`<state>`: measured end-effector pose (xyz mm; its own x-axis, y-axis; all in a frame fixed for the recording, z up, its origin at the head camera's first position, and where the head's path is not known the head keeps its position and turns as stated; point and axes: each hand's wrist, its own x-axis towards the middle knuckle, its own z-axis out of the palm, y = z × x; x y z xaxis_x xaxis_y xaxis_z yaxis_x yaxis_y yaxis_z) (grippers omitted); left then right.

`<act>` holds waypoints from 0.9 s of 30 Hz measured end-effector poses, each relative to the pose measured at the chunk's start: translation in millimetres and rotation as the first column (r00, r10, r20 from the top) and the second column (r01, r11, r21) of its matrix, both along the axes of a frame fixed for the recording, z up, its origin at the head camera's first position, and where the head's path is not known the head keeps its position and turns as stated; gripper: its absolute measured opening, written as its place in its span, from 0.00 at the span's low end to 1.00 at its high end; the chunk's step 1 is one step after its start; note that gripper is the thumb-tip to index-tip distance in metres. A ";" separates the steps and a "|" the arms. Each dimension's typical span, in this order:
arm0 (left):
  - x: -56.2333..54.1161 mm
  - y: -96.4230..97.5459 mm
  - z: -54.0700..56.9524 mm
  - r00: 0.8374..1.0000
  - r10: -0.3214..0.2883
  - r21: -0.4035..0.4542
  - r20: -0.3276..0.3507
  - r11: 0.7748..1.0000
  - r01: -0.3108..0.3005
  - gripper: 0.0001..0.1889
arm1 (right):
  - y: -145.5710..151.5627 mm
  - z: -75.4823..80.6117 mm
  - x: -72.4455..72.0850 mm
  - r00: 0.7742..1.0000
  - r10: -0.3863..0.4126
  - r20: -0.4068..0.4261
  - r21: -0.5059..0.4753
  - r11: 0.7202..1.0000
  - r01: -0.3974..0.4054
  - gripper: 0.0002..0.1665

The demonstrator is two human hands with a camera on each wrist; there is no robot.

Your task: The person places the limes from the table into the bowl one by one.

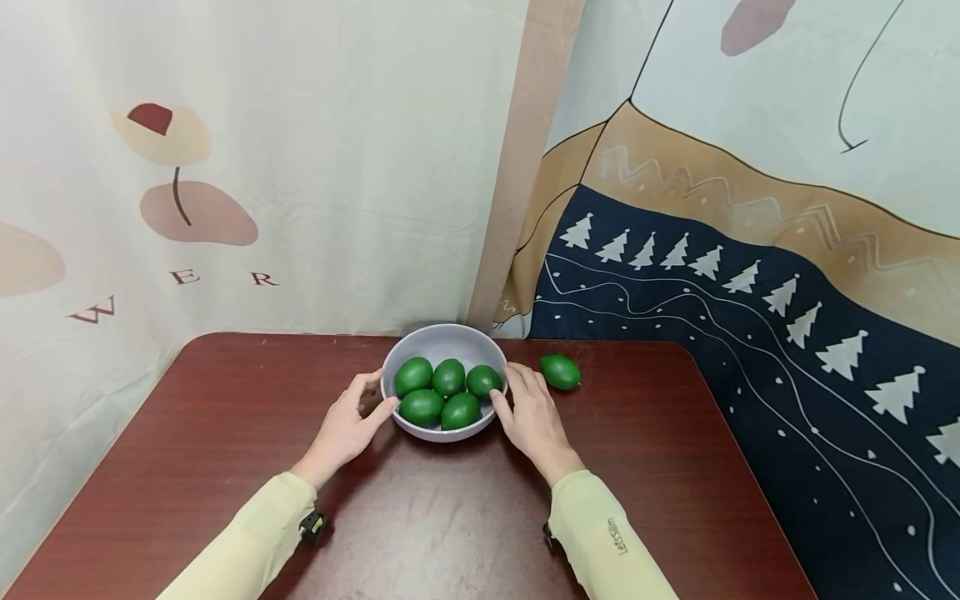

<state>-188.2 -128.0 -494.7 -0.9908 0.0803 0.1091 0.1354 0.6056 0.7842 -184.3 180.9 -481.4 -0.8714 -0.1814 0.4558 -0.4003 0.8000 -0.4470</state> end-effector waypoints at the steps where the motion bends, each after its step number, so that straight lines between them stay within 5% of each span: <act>1: 0.1 -0.1 0.2 1.000 0.000 0.001 0.001 1.000 0.000 0.31 | 0.8 -0.7 -0.2 1.000 -0.004 0.004 0.000 1.000 0.004 0.26; 27: -1.1 0.4 -0.7 1.000 -0.001 -0.001 0.001 1.000 0.001 0.31 | 27.0 -6.5 -5.4 0.994 -0.079 -0.081 -0.017 0.997 0.078 0.25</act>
